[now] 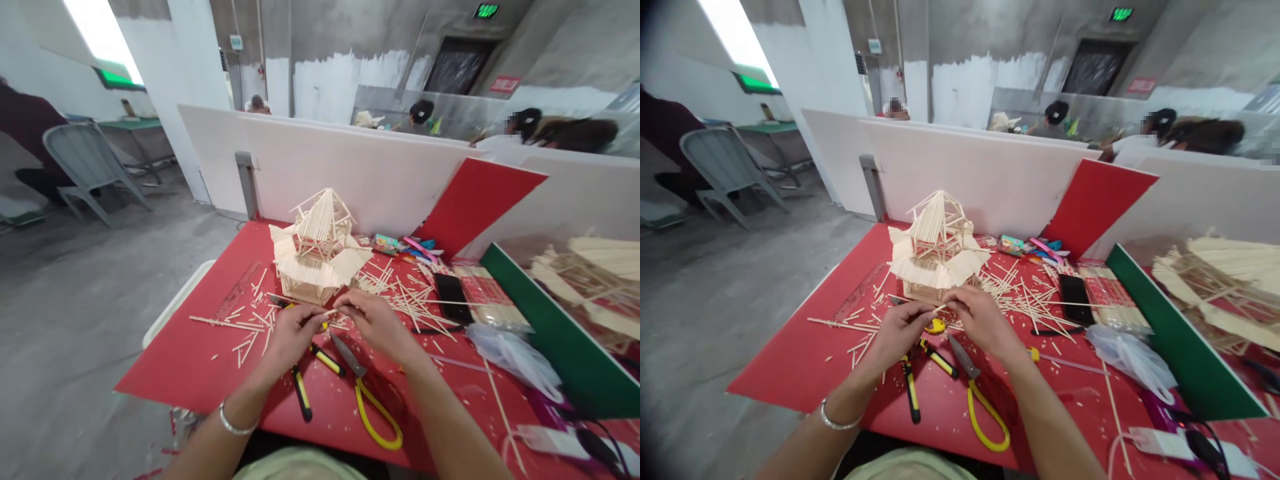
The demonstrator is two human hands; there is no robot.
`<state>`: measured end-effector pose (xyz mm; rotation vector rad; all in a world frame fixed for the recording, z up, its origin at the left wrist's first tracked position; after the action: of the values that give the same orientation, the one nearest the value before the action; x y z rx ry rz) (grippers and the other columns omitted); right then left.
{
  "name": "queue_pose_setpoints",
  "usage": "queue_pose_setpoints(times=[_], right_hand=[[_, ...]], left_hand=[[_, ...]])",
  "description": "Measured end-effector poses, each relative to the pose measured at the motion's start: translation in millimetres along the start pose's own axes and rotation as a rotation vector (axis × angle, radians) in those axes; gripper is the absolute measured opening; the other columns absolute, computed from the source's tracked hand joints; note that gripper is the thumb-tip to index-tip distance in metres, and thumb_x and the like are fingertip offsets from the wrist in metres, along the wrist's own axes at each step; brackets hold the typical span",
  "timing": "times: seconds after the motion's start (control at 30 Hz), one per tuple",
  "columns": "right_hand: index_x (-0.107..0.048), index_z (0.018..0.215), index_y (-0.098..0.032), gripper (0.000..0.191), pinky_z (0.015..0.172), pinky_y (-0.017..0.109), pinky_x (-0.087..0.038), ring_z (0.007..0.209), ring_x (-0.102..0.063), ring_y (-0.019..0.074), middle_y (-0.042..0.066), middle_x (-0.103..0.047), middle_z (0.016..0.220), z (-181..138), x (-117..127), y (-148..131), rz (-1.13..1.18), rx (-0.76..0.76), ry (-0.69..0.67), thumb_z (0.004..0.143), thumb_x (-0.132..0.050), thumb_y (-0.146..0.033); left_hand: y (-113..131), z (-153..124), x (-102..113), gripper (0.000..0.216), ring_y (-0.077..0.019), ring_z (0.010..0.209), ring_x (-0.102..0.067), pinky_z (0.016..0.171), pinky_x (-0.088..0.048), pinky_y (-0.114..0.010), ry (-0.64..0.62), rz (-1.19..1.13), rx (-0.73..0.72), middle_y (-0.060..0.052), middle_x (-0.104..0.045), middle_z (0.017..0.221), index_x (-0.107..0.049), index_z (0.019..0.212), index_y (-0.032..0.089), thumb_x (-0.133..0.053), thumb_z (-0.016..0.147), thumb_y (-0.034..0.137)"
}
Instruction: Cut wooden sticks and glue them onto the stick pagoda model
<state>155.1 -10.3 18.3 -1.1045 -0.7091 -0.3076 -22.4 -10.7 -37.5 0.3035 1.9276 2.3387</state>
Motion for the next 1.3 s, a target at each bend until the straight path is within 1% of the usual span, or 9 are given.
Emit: queue_pose_setpoints(times=[0.17, 0.43, 0.53, 0.67, 0.8, 0.93, 1.03, 1.17, 1.3], right_hand=[[-0.068, 0.096, -0.02, 0.025, 0.065, 0.028, -0.047, 0.072, -0.06, 0.0143, 0.003, -0.068, 0.083, 35.6, 22.6, -1.0, 0.305, -0.086, 0.24, 0.078, -0.065, -0.038], [-0.068, 0.087, -0.017, 0.03, 0.047, 0.022, -0.037, 0.054, -0.047, 0.0081, -0.001, -0.062, 0.07, 86.9, 35.3, 12.3, 0.573, -0.133, 0.294, 0.071, -0.071, -0.042], [-0.067, 0.087, -0.017, 0.027, 0.05, 0.022, -0.039, 0.058, -0.05, 0.0086, 0.0, -0.064, 0.072, 93.4, 41.6, 20.4, 0.525, -0.086, 0.287, 0.073, -0.07, -0.04], [-0.068, 0.081, -0.019, 0.015, 0.053, 0.022, -0.041, 0.061, -0.054, 0.0096, 0.0, -0.065, 0.072, 86.8, 52.1, 18.1, 0.277, 0.013, 0.287, 0.077, -0.067, -0.033], [-0.071, 0.084, -0.021, 0.012, 0.051, 0.021, -0.039, 0.061, -0.056, 0.009, -0.001, -0.068, 0.076, 74.9, 59.8, 1.9, 0.085, 0.098, 0.198, 0.082, -0.061, -0.027], [-0.072, 0.093, -0.023, 0.017, 0.062, 0.023, -0.044, 0.073, -0.061, 0.0114, 0.001, -0.071, 0.085, 70.2, 60.5, -9.2, 0.043, 0.169, 0.068, 0.087, -0.057, -0.029], [-0.072, 0.091, -0.023, 0.019, 0.066, 0.025, -0.045, 0.076, -0.061, 0.0131, 0.001, -0.07, 0.084, 71.6, 56.8, -7.8, 0.013, 0.139, 0.041, 0.089, -0.055, -0.033], [-0.071, 0.091, -0.022, 0.017, 0.07, 0.026, -0.047, 0.084, -0.063, 0.0149, 0.003, -0.071, 0.09, 77.7, 52.9, -3.9, 0.075, 0.041, 0.222, 0.086, -0.059, -0.033], [-0.071, 0.085, -0.02, 0.016, 0.069, 0.026, -0.049, 0.075, -0.064, 0.015, 0.002, -0.072, 0.081, 85.6, 47.4, -3.7, 0.21, -0.05, 0.245, 0.082, -0.062, -0.032]], left_hand=[[19.5, 36.2, -11.6, 0.027, -0.0063, 0.039, -0.042, 0.038, -0.028, -0.019, 0.077, -0.268, 0.105, -0.001, -0.061, 0.057, -0.071, 0.075, 0.016, -0.071, 0.072, 0.042], [43.1, 78.9, -21.9, 0.03, -0.0029, 0.039, -0.044, 0.032, -0.024, -0.014, 0.097, -0.661, 0.176, -0.002, -0.065, 0.068, -0.067, 0.087, 0.013, -0.077, 0.068, 0.034], [42.9, 85.2, -21.2, 0.028, -0.0019, 0.04, -0.044, 0.033, -0.026, -0.013, 0.104, -0.733, 0.18, -0.001, -0.063, 0.068, -0.066, 0.086, 0.013, -0.077, 0.068, 0.032], [41.4, 89.2, -22.1, 0.025, -0.0012, 0.039, -0.041, 0.033, -0.025, -0.013, 0.169, -0.795, 0.166, 0.002, -0.06, 0.065, -0.062, 0.079, 0.014, -0.075, 0.071, 0.033], [44.1, 87.8, -25.1, 0.024, -0.0014, 0.035, -0.039, 0.032, -0.023, -0.014, 0.277, -0.752, 0.122, 0.004, -0.057, 0.059, -0.061, 0.074, 0.014, -0.074, 0.073, 0.034], [45.7, 85.6, -26.9, 0.024, -0.0013, 0.035, -0.039, 0.033, -0.023, -0.014, 0.395, -0.665, 0.045, 0.004, -0.055, 0.054, -0.064, 0.075, 0.013, -0.075, 0.071, 0.034], [45.3, 85.9, -29.5, 0.025, -0.0016, 0.036, -0.04, 0.033, -0.025, -0.014, 0.382, -0.664, 0.031, 0.004, -0.055, 0.055, -0.065, 0.077, 0.014, -0.076, 0.071, 0.035], [44.3, 86.7, -33.2, 0.027, -0.0021, 0.036, -0.041, 0.031, -0.024, -0.015, 0.316, -0.745, 0.122, 0.004, -0.057, 0.063, -0.063, 0.083, 0.016, -0.074, 0.072, 0.038], [44.9, 87.8, -34.2, 0.028, -0.0022, 0.04, -0.045, 0.032, -0.028, -0.015, 0.224, -0.752, 0.164, 0.002, -0.061, 0.072, -0.065, 0.088, 0.015, -0.074, 0.072, 0.037]])
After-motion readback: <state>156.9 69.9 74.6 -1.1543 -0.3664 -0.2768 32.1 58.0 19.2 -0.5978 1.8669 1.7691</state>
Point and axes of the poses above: each hand's wrist, its own z-axis towards the middle knuckle, its own x-axis out of the back of the hand, y = z × x, the point moved 2 cm from there along z, towards the middle knuckle
